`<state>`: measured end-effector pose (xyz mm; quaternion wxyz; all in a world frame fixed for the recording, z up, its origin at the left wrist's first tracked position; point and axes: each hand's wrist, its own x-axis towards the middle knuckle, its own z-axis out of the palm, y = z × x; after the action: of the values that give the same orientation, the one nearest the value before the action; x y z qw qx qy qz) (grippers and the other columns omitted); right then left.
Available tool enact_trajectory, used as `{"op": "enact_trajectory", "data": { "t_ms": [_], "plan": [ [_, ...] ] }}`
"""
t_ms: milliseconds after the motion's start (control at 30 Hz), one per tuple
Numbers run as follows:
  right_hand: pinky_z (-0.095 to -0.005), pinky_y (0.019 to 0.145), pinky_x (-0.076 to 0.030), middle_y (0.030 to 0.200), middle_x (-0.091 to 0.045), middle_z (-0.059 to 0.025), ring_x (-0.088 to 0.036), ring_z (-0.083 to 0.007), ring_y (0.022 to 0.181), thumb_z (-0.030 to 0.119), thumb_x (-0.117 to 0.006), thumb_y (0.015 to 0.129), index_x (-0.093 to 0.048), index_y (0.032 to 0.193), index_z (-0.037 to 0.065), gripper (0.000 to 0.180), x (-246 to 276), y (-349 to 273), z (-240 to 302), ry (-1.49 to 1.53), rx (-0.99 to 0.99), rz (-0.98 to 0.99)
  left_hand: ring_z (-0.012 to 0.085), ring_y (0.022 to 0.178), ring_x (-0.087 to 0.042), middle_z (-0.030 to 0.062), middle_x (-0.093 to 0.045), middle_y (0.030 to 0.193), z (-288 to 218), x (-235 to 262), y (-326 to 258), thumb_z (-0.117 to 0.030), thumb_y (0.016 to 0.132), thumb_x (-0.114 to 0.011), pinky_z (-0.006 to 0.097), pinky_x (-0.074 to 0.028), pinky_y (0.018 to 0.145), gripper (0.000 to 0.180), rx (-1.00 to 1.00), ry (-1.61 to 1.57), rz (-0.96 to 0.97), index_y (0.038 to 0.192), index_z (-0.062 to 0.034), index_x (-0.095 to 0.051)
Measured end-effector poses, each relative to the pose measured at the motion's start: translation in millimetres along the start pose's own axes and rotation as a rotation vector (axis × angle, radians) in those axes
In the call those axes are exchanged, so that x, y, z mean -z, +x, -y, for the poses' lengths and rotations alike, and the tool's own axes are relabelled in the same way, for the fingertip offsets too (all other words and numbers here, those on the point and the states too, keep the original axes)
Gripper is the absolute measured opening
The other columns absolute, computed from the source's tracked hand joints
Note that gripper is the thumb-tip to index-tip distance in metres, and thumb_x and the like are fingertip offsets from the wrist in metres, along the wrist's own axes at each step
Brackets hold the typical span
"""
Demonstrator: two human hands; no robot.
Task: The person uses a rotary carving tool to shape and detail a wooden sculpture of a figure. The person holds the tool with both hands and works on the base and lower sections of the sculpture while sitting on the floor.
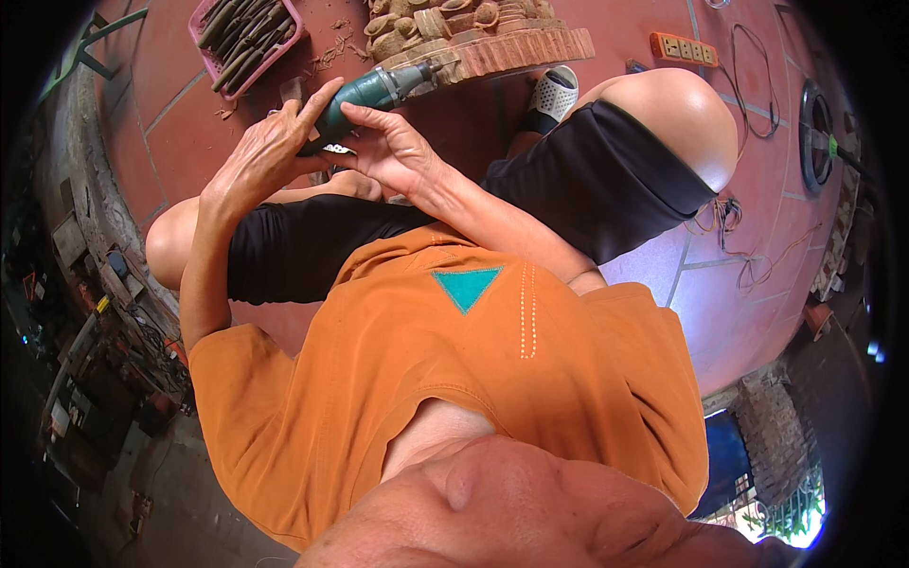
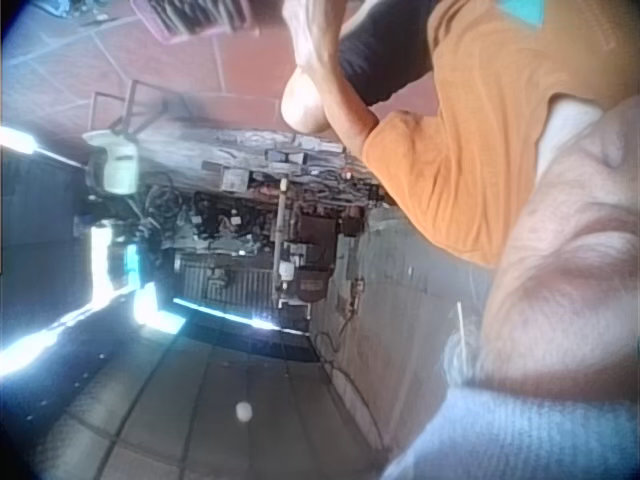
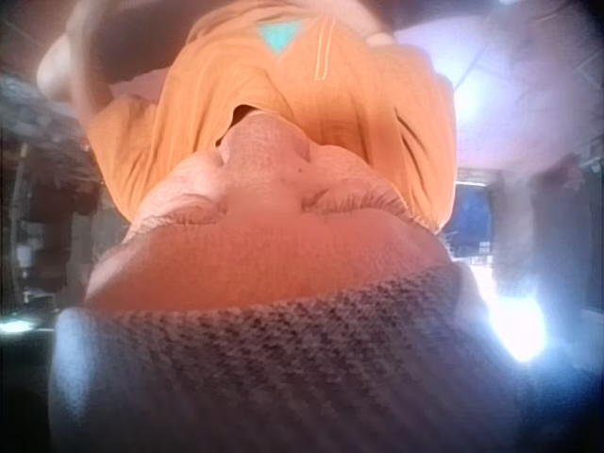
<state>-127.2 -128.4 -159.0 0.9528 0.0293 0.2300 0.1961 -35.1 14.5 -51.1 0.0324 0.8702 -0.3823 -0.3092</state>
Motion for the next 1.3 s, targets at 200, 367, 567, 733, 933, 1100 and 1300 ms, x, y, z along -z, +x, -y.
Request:
{"op": "enact_trajectory", "data": {
  "t_ms": [200,367,567,733,933,1100,1300],
  "plan": [
    [-0.0505,0.095,-0.052,0.112,-0.064,-0.0076,-0.062,-0.0223,0.109,0.012,-0.076,0.087,-0.06,0.117,0.008,0.034,-1.2,0.9,0.9,-0.01,0.006,0.006,0.0329,0.087,-0.066,0.0158,-0.06,0.093,-1.5,1.0,-0.2,-0.026,0.08,-0.08,0.045,-0.053,0.078,0.095,0.003,0.021,-0.011,0.157,-0.026,-0.025],
    [-0.0537,0.099,-0.051,0.111,-0.065,-0.0095,-0.064,-0.0245,0.107,0.011,-0.074,0.089,-0.058,0.118,0.006,0.033,0.0,3.9,2.3,0.007,0.005,0.01,0.0328,0.087,-0.066,0.0156,-0.06,0.093,-1.4,1.1,-0.1,-0.02,0.079,-0.08,0.045,-0.053,0.078,0.097,0.009,0.015,-0.013,0.158,-0.0262,-0.023],
    [-0.0486,0.095,-0.054,0.109,-0.065,-0.0065,-0.064,-0.0216,0.106,0.014,-0.075,0.088,-0.061,0.115,0.008,0.032,-4.1,2.4,3.7,-0.036,0.011,0.016,0.0342,0.087,-0.066,0.016,-0.06,0.093,0.1,0.6,-1.3,-0.015,0.078,-0.08,0.045,-0.052,0.077,0.098,0.0,0.003,-0.029,0.158,-0.0237,-0.022],
    [-0.0492,0.095,-0.053,0.109,-0.066,-0.0065,-0.064,-0.0219,0.106,0.013,-0.075,0.087,-0.061,0.115,0.008,0.032,-4.5,1.9,4.6,-0.048,-0.002,0.018,0.0348,0.088,-0.065,0.0161,-0.06,0.094,-0.9,3.1,-1.2,-0.012,0.077,-0.08,0.045,-0.052,0.077,0.099,-0.004,-0.002,-0.024,0.158,-0.0227,-0.022],
    [-0.0501,0.096,-0.053,0.108,-0.066,-0.0063,-0.064,-0.022,0.106,0.011,-0.076,0.087,-0.06,0.115,0.008,0.033,-3.1,1.0,4.0,-0.023,0.003,0.025,0.0339,0.088,-0.065,0.0159,-0.059,0.094,-1.7,4.2,-0.7,-0.015,0.077,-0.08,0.045,-0.052,0.077,0.1,-0.017,0.001,-0.02,0.158,-0.025,-0.022],
    [-0.0513,0.097,-0.051,0.11,-0.064,-0.0068,-0.063,-0.0224,0.108,0.009,-0.075,0.086,-0.06,0.116,0.008,0.034,-1.6,-2.1,2.1,0.015,0.006,0.007,0.0325,0.087,-0.065,0.015,-0.058,0.092,-1.3,2.1,1.6,-0.021,0.078,-0.08,0.045,-0.051,0.077,0.098,-0.017,0.039,0.003,0.158,-0.0271,-0.024],
    [-0.0524,0.099,-0.051,0.112,-0.063,-0.007,-0.061,-0.0222,0.11,0.007,-0.074,0.086,-0.059,0.117,0.007,0.034,-1.2,-3.2,3.2,0.052,0.003,0.008,0.0321,0.086,-0.064,0.0147,-0.058,0.091,-0.9,2.6,4.7,-0.023,0.079,-0.08,0.045,-0.051,0.076,0.097,-0.04,0.011,0.011,0.158,-0.0267,-0.024]
  ]
}}
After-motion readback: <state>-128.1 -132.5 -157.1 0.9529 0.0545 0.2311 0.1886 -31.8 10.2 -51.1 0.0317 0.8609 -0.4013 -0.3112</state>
